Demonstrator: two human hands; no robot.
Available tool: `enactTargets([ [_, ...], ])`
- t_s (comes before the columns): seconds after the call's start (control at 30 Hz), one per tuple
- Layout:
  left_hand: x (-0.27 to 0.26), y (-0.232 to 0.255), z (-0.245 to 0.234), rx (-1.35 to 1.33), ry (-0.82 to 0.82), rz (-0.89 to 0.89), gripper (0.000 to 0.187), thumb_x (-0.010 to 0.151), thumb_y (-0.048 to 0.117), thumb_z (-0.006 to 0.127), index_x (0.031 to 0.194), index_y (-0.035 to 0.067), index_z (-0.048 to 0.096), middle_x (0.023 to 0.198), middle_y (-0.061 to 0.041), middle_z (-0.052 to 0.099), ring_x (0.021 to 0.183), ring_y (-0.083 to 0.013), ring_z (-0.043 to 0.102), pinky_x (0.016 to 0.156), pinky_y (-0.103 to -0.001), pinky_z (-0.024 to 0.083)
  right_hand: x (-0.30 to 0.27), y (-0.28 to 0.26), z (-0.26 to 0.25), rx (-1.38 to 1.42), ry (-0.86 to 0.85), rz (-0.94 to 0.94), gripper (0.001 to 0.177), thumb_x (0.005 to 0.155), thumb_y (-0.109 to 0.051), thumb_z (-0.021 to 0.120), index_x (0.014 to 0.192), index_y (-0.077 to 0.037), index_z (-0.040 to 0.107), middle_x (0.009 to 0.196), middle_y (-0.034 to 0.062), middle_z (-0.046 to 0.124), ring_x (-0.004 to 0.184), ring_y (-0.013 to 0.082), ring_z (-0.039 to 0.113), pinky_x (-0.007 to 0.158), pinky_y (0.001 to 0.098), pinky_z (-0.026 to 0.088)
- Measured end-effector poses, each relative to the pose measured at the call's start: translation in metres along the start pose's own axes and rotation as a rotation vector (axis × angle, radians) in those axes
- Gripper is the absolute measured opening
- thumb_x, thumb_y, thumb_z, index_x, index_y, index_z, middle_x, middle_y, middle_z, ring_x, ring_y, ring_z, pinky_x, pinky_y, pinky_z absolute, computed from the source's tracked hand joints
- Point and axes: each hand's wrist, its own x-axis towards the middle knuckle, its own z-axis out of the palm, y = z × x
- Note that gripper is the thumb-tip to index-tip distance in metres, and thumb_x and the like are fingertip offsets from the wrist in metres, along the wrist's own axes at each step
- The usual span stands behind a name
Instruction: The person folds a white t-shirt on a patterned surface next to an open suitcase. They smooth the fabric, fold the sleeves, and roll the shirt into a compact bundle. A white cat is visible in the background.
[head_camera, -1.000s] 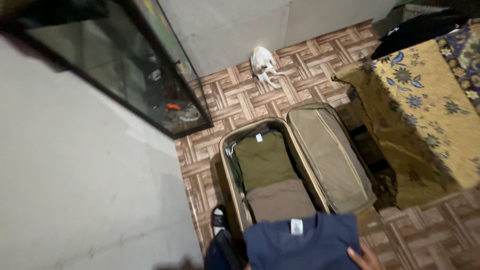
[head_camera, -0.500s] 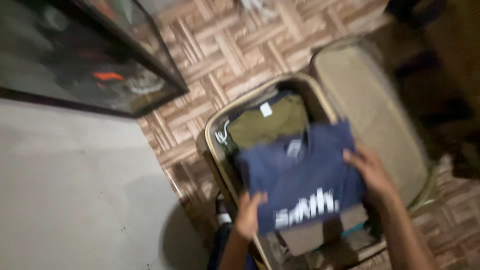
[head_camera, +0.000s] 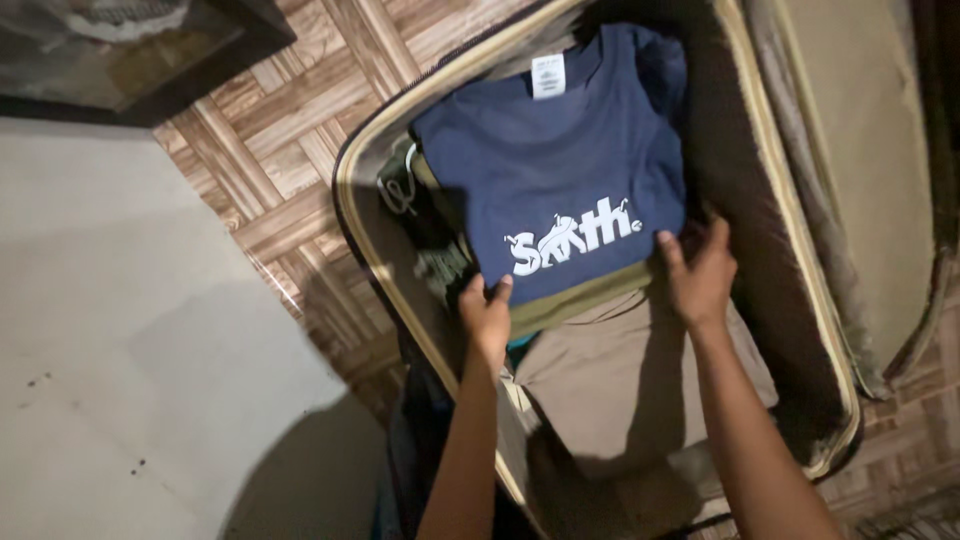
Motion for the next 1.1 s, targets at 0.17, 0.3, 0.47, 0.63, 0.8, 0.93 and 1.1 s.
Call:
enactTargets([
  [0.17, -0.029, 0.027, -0.004, -0.062, 0.008, -0.014, 0.033, 0.098, 0.022, 0.068, 0.122, -0.001, 0.066, 0.106, -0.01, 0.074, 0.095, -0.0171, 0.063, 0.087, -0.033, 0.05, 0.008, 0.017, -0.001, 0.102, 0.003, 0.329, 0.037, 0.096, -0.011, 0.078, 0.129, 0.002, 0.068, 0.106, 0.0159, 0.075, 0.084, 0.0192, 0.064, 0.08, 0.0311, 0.052],
  [0.3, -0.052, 0.03, -0.015, 0.13, 0.006, -0.123, 0.036, 0.099, 0.027, 0.066, 0.119, -0.003, 0.063, 0.102, -0.014, 0.071, 0.092, -0.023, 0.063, 0.086, -0.037, 0.051, -0.005, 0.01, -0.021, 0.17, 0.035, 0.309, 0.029, 0.097, -0.009, 0.076, 0.124, 0.002, 0.07, 0.099, 0.0125, 0.074, 0.085, 0.0102, 0.067, 0.081, 0.0263, 0.054],
  [0.47, -0.061, 0.041, -0.004, 0.311, 0.129, -0.201, 0.051, 0.094, 0.028, 0.065, 0.138, 0.006, 0.051, 0.13, -0.014, 0.06, 0.116, -0.0238, 0.06, 0.102, -0.04, 0.047, -0.018, -0.008, -0.029, -0.072, 0.005, 0.357, 0.038, 0.094, -0.005, 0.076, 0.131, 0.0, 0.068, 0.104, 0.0187, 0.071, 0.092, 0.0259, 0.064, 0.086, 0.037, 0.053],
  [0.63, -0.062, 0.098, 0.022, 0.579, 0.273, 0.488, 0.059, 0.097, 0.022, 0.063, 0.148, 0.002, 0.043, 0.161, -0.024, 0.033, 0.151, -0.0424, 0.028, 0.122, -0.056, 0.025, -0.02, -0.043, -0.018, -0.224, 0.028, -0.077, 0.048, 0.095, 0.001, 0.065, 0.142, -0.002, 0.06, 0.149, 0.0201, 0.056, 0.145, 0.0414, 0.049, 0.124, 0.0509, 0.038],
  [0.8, 0.028, 0.124, 0.065, 0.858, 0.335, 0.691, 0.071, 0.109, 0.041, 0.053, 0.164, 0.004, 0.027, 0.174, -0.017, 0.02, 0.164, -0.0389, 0.016, 0.132, -0.064, 0.011, 0.052, -0.06, 0.038, -0.202, -0.105, -0.388, 0.064, 0.107, -0.031, 0.068, 0.161, -0.006, 0.043, 0.171, 0.0213, 0.028, 0.16, 0.0454, 0.021, 0.129, 0.0622, 0.022],
  [0.93, 0.087, 0.115, 0.069, 1.004, 0.34, 0.735, 0.075, 0.108, 0.049, 0.052, 0.165, 0.007, 0.025, 0.173, -0.011, 0.021, 0.163, -0.033, 0.02, 0.132, -0.066, 0.01, 0.12, -0.045, 0.071, -0.321, -0.193, -0.414, 0.073, 0.113, -0.052, 0.059, 0.169, -0.013, 0.036, 0.175, 0.0199, 0.022, 0.161, 0.0454, 0.02, 0.128, 0.0634, 0.024],
  [1.1, 0.105, 0.099, 0.066, 1.055, 0.326, 0.734, 0.078, 0.107, 0.056, 0.051, 0.165, 0.011, 0.023, 0.173, -0.01, 0.02, 0.162, -0.0296, 0.02, 0.13, -0.067, 0.009, 0.133, -0.032, 0.095, -0.167, -0.228, -0.42, 0.071, 0.112, -0.057, 0.055, 0.169, -0.019, 0.034, 0.177, 0.0126, 0.022, 0.164, 0.0412, 0.02, 0.133, 0.058, 0.03],
])
